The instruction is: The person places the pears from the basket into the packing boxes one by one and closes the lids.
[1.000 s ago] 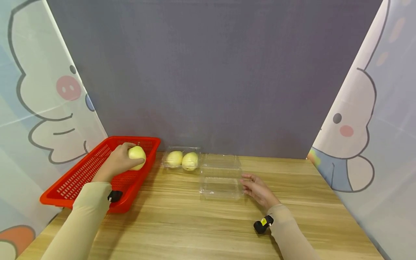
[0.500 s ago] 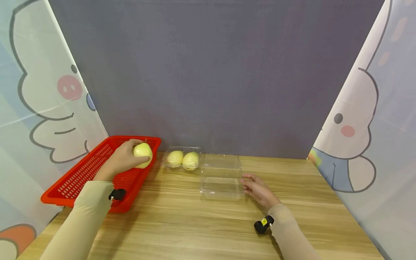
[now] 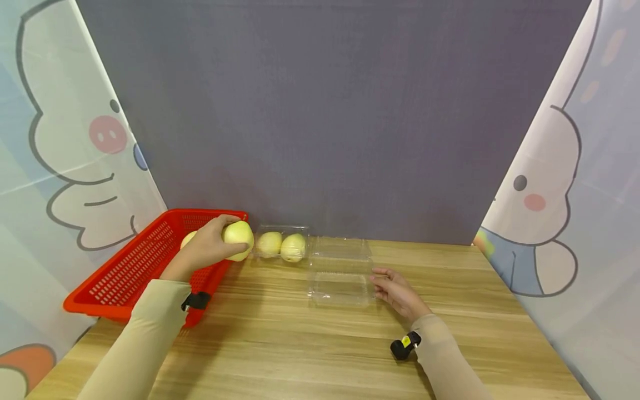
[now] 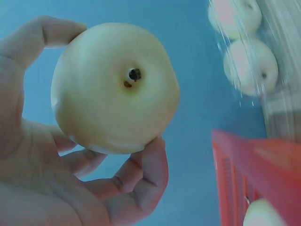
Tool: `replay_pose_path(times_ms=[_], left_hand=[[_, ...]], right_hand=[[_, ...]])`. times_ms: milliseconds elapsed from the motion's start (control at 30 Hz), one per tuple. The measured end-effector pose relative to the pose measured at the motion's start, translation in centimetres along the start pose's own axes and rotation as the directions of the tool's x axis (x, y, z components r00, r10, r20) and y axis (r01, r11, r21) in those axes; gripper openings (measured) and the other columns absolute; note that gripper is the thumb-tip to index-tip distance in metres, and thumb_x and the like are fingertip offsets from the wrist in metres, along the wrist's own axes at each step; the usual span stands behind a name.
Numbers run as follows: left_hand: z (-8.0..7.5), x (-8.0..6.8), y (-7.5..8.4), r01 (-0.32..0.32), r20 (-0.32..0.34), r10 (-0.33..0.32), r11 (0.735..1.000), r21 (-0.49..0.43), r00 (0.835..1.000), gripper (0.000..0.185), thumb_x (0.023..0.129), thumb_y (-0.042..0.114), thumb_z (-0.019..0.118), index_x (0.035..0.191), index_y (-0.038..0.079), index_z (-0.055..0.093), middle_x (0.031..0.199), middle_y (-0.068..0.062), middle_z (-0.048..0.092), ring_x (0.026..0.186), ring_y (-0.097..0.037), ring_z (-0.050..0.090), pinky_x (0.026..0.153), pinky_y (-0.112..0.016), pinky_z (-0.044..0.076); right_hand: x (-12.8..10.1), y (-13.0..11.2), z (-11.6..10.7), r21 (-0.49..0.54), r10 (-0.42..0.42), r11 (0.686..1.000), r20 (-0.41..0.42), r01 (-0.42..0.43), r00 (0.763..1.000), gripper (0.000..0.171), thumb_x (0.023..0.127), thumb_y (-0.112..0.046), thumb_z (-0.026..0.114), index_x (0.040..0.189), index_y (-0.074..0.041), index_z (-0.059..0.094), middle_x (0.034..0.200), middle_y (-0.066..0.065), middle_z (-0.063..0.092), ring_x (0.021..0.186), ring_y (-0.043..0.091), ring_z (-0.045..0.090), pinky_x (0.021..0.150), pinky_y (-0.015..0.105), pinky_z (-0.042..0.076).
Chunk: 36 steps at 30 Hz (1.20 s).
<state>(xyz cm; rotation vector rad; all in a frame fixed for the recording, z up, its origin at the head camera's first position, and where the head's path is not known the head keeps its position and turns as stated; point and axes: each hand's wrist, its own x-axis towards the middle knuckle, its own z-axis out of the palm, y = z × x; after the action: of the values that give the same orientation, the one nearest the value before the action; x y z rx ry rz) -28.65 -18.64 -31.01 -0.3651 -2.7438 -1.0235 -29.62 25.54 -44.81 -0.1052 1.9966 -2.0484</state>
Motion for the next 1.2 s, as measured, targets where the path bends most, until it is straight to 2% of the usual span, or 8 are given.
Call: replay_pose_path(times_ms=[300, 533, 767, 1067, 1200], left_hand=[[1.8, 0.4, 1.7, -0.032, 0.034, 0.034, 0.999, -0.038, 0.999, 0.065, 0.081, 0.033, 0.075, 0.136, 0.006, 0.052, 0.127, -0.011, 0.055, 0.1, -0.027, 0.056, 0.082, -0.042, 0.052], [3.5, 0.7, 2.3, -0.068, 0.044, 0.073, 0.991, -0.113, 0.996, 0.066, 0.08, 0.028, 0.078, 0.136, 0.002, 0.052, 0.127, -0.014, 0.056, 0.101, -0.027, 0.058, 0.081, -0.042, 0.053], [5.7, 1.0, 3.1, -0.044, 0.066, 0.056, 0.985, -0.166, 0.996, 0.065, 0.08, 0.029, 0.079, 0.136, 0.009, 0.054, 0.128, -0.009, 0.055, 0.098, -0.025, 0.058, 0.078, -0.039, 0.053], [8.4, 1.6, 4.1, -0.069, 0.062, 0.082, 0.981, -0.183, 0.995, 0.066, 0.079, 0.026, 0.079, 0.137, 0.007, 0.055, 0.133, -0.008, 0.057, 0.099, -0.024, 0.059, 0.077, -0.039, 0.054], [9.7, 1.8, 4.7, -0.073, 0.078, 0.092, 0.973, -0.22, 0.993, 0.065, 0.08, 0.027, 0.079, 0.137, 0.007, 0.055, 0.135, -0.009, 0.056, 0.102, -0.025, 0.058, 0.079, -0.04, 0.054]], right_hand=[[-0.1, 0.1, 0.0, -0.016, -0.01, 1.0, 0.005, 0.01, 1.0, 0.056, 0.106, -0.01, 0.049, 0.149, 0.012, 0.021, 0.099, 0.005, 0.048, 0.077, 0.007, 0.048, 0.067, 0.019, 0.049], [-0.1, 0.4, -0.1, 0.007, -0.008, 1.0, -0.004, 0.008, 1.0, 0.057, 0.105, -0.011, 0.05, 0.15, 0.011, 0.021, 0.101, 0.006, 0.048, 0.076, 0.006, 0.048, 0.065, 0.018, 0.049], [0.0, 0.5, 0.0, 0.018, -0.012, 1.0, -0.006, 0.012, 1.0, 0.056, 0.106, -0.011, 0.048, 0.15, 0.011, 0.02, 0.102, 0.005, 0.048, 0.077, 0.005, 0.048, 0.065, 0.017, 0.049], [0.1, 0.6, 0.0, 0.025, -0.016, 1.0, -0.003, 0.016, 1.0, 0.056, 0.106, -0.01, 0.048, 0.149, 0.011, 0.02, 0.101, 0.005, 0.047, 0.076, 0.005, 0.048, 0.065, 0.017, 0.049], [0.1, 0.6, -0.1, 0.03, -0.017, 0.999, -0.002, 0.017, 1.0, 0.056, 0.106, -0.01, 0.048, 0.149, 0.011, 0.02, 0.101, 0.005, 0.047, 0.076, 0.005, 0.048, 0.064, 0.017, 0.049]])
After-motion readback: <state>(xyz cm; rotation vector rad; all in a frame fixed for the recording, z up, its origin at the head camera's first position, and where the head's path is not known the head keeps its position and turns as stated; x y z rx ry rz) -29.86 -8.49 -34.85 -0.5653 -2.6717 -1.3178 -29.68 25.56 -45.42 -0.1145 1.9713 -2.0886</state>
